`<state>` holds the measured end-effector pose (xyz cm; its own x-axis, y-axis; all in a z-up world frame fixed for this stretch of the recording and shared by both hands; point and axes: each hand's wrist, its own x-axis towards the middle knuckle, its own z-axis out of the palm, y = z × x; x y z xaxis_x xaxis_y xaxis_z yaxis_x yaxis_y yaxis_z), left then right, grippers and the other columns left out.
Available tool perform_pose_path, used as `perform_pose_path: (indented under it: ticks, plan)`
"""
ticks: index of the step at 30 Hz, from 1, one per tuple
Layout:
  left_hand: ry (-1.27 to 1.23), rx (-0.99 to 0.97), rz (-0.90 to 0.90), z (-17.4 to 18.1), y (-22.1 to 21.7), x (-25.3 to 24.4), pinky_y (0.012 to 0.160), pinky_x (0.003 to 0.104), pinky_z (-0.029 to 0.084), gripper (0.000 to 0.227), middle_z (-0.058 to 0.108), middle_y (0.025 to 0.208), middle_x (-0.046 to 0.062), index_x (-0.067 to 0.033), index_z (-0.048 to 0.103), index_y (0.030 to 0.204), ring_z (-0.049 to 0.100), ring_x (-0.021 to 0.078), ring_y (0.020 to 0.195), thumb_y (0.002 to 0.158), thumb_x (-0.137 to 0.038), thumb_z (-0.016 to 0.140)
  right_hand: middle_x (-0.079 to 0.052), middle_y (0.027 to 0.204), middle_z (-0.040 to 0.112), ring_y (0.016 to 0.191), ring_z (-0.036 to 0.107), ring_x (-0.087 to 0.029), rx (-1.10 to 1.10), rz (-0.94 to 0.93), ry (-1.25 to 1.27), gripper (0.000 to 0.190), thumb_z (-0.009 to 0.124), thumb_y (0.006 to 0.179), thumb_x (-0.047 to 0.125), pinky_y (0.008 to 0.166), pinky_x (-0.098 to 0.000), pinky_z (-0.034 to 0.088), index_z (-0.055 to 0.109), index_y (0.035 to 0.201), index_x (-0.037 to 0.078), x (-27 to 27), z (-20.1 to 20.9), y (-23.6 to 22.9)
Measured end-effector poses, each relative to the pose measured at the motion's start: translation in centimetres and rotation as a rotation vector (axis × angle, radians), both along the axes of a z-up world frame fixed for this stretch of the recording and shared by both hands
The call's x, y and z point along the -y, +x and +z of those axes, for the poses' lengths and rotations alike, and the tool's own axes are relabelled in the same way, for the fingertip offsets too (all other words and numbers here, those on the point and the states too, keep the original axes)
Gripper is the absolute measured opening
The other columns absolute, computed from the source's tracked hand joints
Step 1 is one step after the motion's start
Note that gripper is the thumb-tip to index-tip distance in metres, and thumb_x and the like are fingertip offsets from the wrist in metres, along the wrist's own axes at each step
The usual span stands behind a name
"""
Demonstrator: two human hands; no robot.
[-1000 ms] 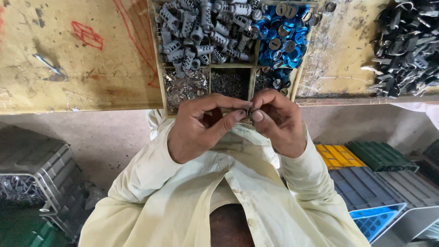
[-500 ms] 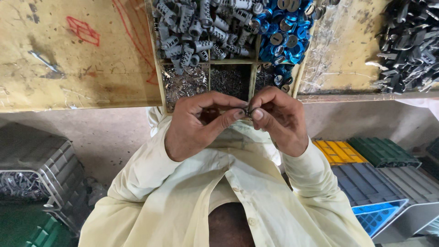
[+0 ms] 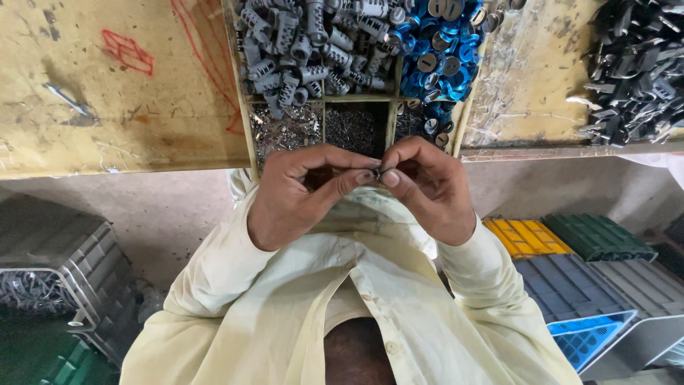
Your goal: The person assembles padlocks by hand, inserting metal pins into lock bodies and attaching blue shrouds. The person handles lock bodies, pins, and shrouds one at a time, then places the assembled units into a compartmentalized wooden tray.
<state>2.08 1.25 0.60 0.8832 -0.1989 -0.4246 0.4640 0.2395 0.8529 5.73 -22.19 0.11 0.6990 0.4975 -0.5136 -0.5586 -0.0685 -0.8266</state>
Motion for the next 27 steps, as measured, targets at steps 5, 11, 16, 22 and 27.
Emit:
perform_pose_path:
  ticks: [5, 11, 16, 22, 27]
  plan:
    - [0.161, 0.043, -0.045, 0.6, 0.2, -0.4, 0.069, 0.019, 0.054, 0.018, 0.079, 0.095, 0.003, -0.0053, 0.077, 0.115, 0.066, 0.0023, 0.08, 0.099, -0.014, 0.073, 0.002, 0.101, 0.059, 0.088, 0.056, -0.004, 0.124, 0.067, -0.111, 0.009, 0.068, 0.102, 0.005, 0.078, -0.021, 0.046, 0.061, 0.108, 0.003, -0.4, 0.6, 0.6]
    - [0.294, 0.062, -0.039, 1.1, 0.4, -0.4, 0.056, 0.019, 0.046, 0.02, 0.074, 0.08, -0.002, -0.0081, 0.076, 0.112, 0.055, -0.0019, 0.064, 0.094, -0.017, 0.077, -0.003, 0.093, 0.064, 0.075, 0.061, -0.007, 0.457, 0.155, -0.356, 0.013, 0.075, 0.093, 0.003, 0.068, -0.0234, 0.05, 0.064, 0.099, 0.002, -2.1, 2.0, 1.1]
    - [0.407, 0.073, -0.038, 1.3, 0.2, -0.2, 0.053, 0.02, 0.044, 0.021, 0.067, 0.08, -0.003, -0.0065, 0.07, 0.11, 0.052, -0.0008, 0.059, 0.093, -0.018, 0.076, -0.007, 0.093, 0.068, 0.075, 0.065, -0.01, 0.545, 0.172, -0.461, 0.015, 0.08, 0.09, 0.004, 0.065, -0.0256, 0.052, 0.069, 0.1, 0.002, -2.5, 2.5, 1.7]
    - [0.051, -0.039, -0.059, 0.8, -0.4, -0.9, 0.062, 0.019, 0.044, 0.022, 0.064, 0.093, -0.006, -0.0042, 0.063, 0.118, 0.05, -0.0015, 0.072, 0.101, -0.017, 0.067, -0.007, 0.103, 0.071, 0.089, 0.071, -0.024, 1.106, 0.342, -0.715, 0.017, 0.08, 0.092, 0.006, 0.075, -0.037, 0.058, 0.076, 0.108, 0.009, -3.4, 2.7, 2.3]
    - [0.114, -0.065, -0.095, 0.8, -0.6, -0.9, 0.059, 0.018, 0.041, 0.02, 0.061, 0.084, -0.004, -0.0055, 0.064, 0.116, 0.048, -0.0007, 0.067, 0.101, -0.017, 0.066, -0.004, 0.106, 0.074, 0.087, 0.074, -0.019, 1.063, 0.365, -0.829, 0.01, 0.079, 0.099, 0.011, 0.07, -0.0318, 0.059, 0.078, 0.109, 0.013, -1.9, 4.0, 3.4]
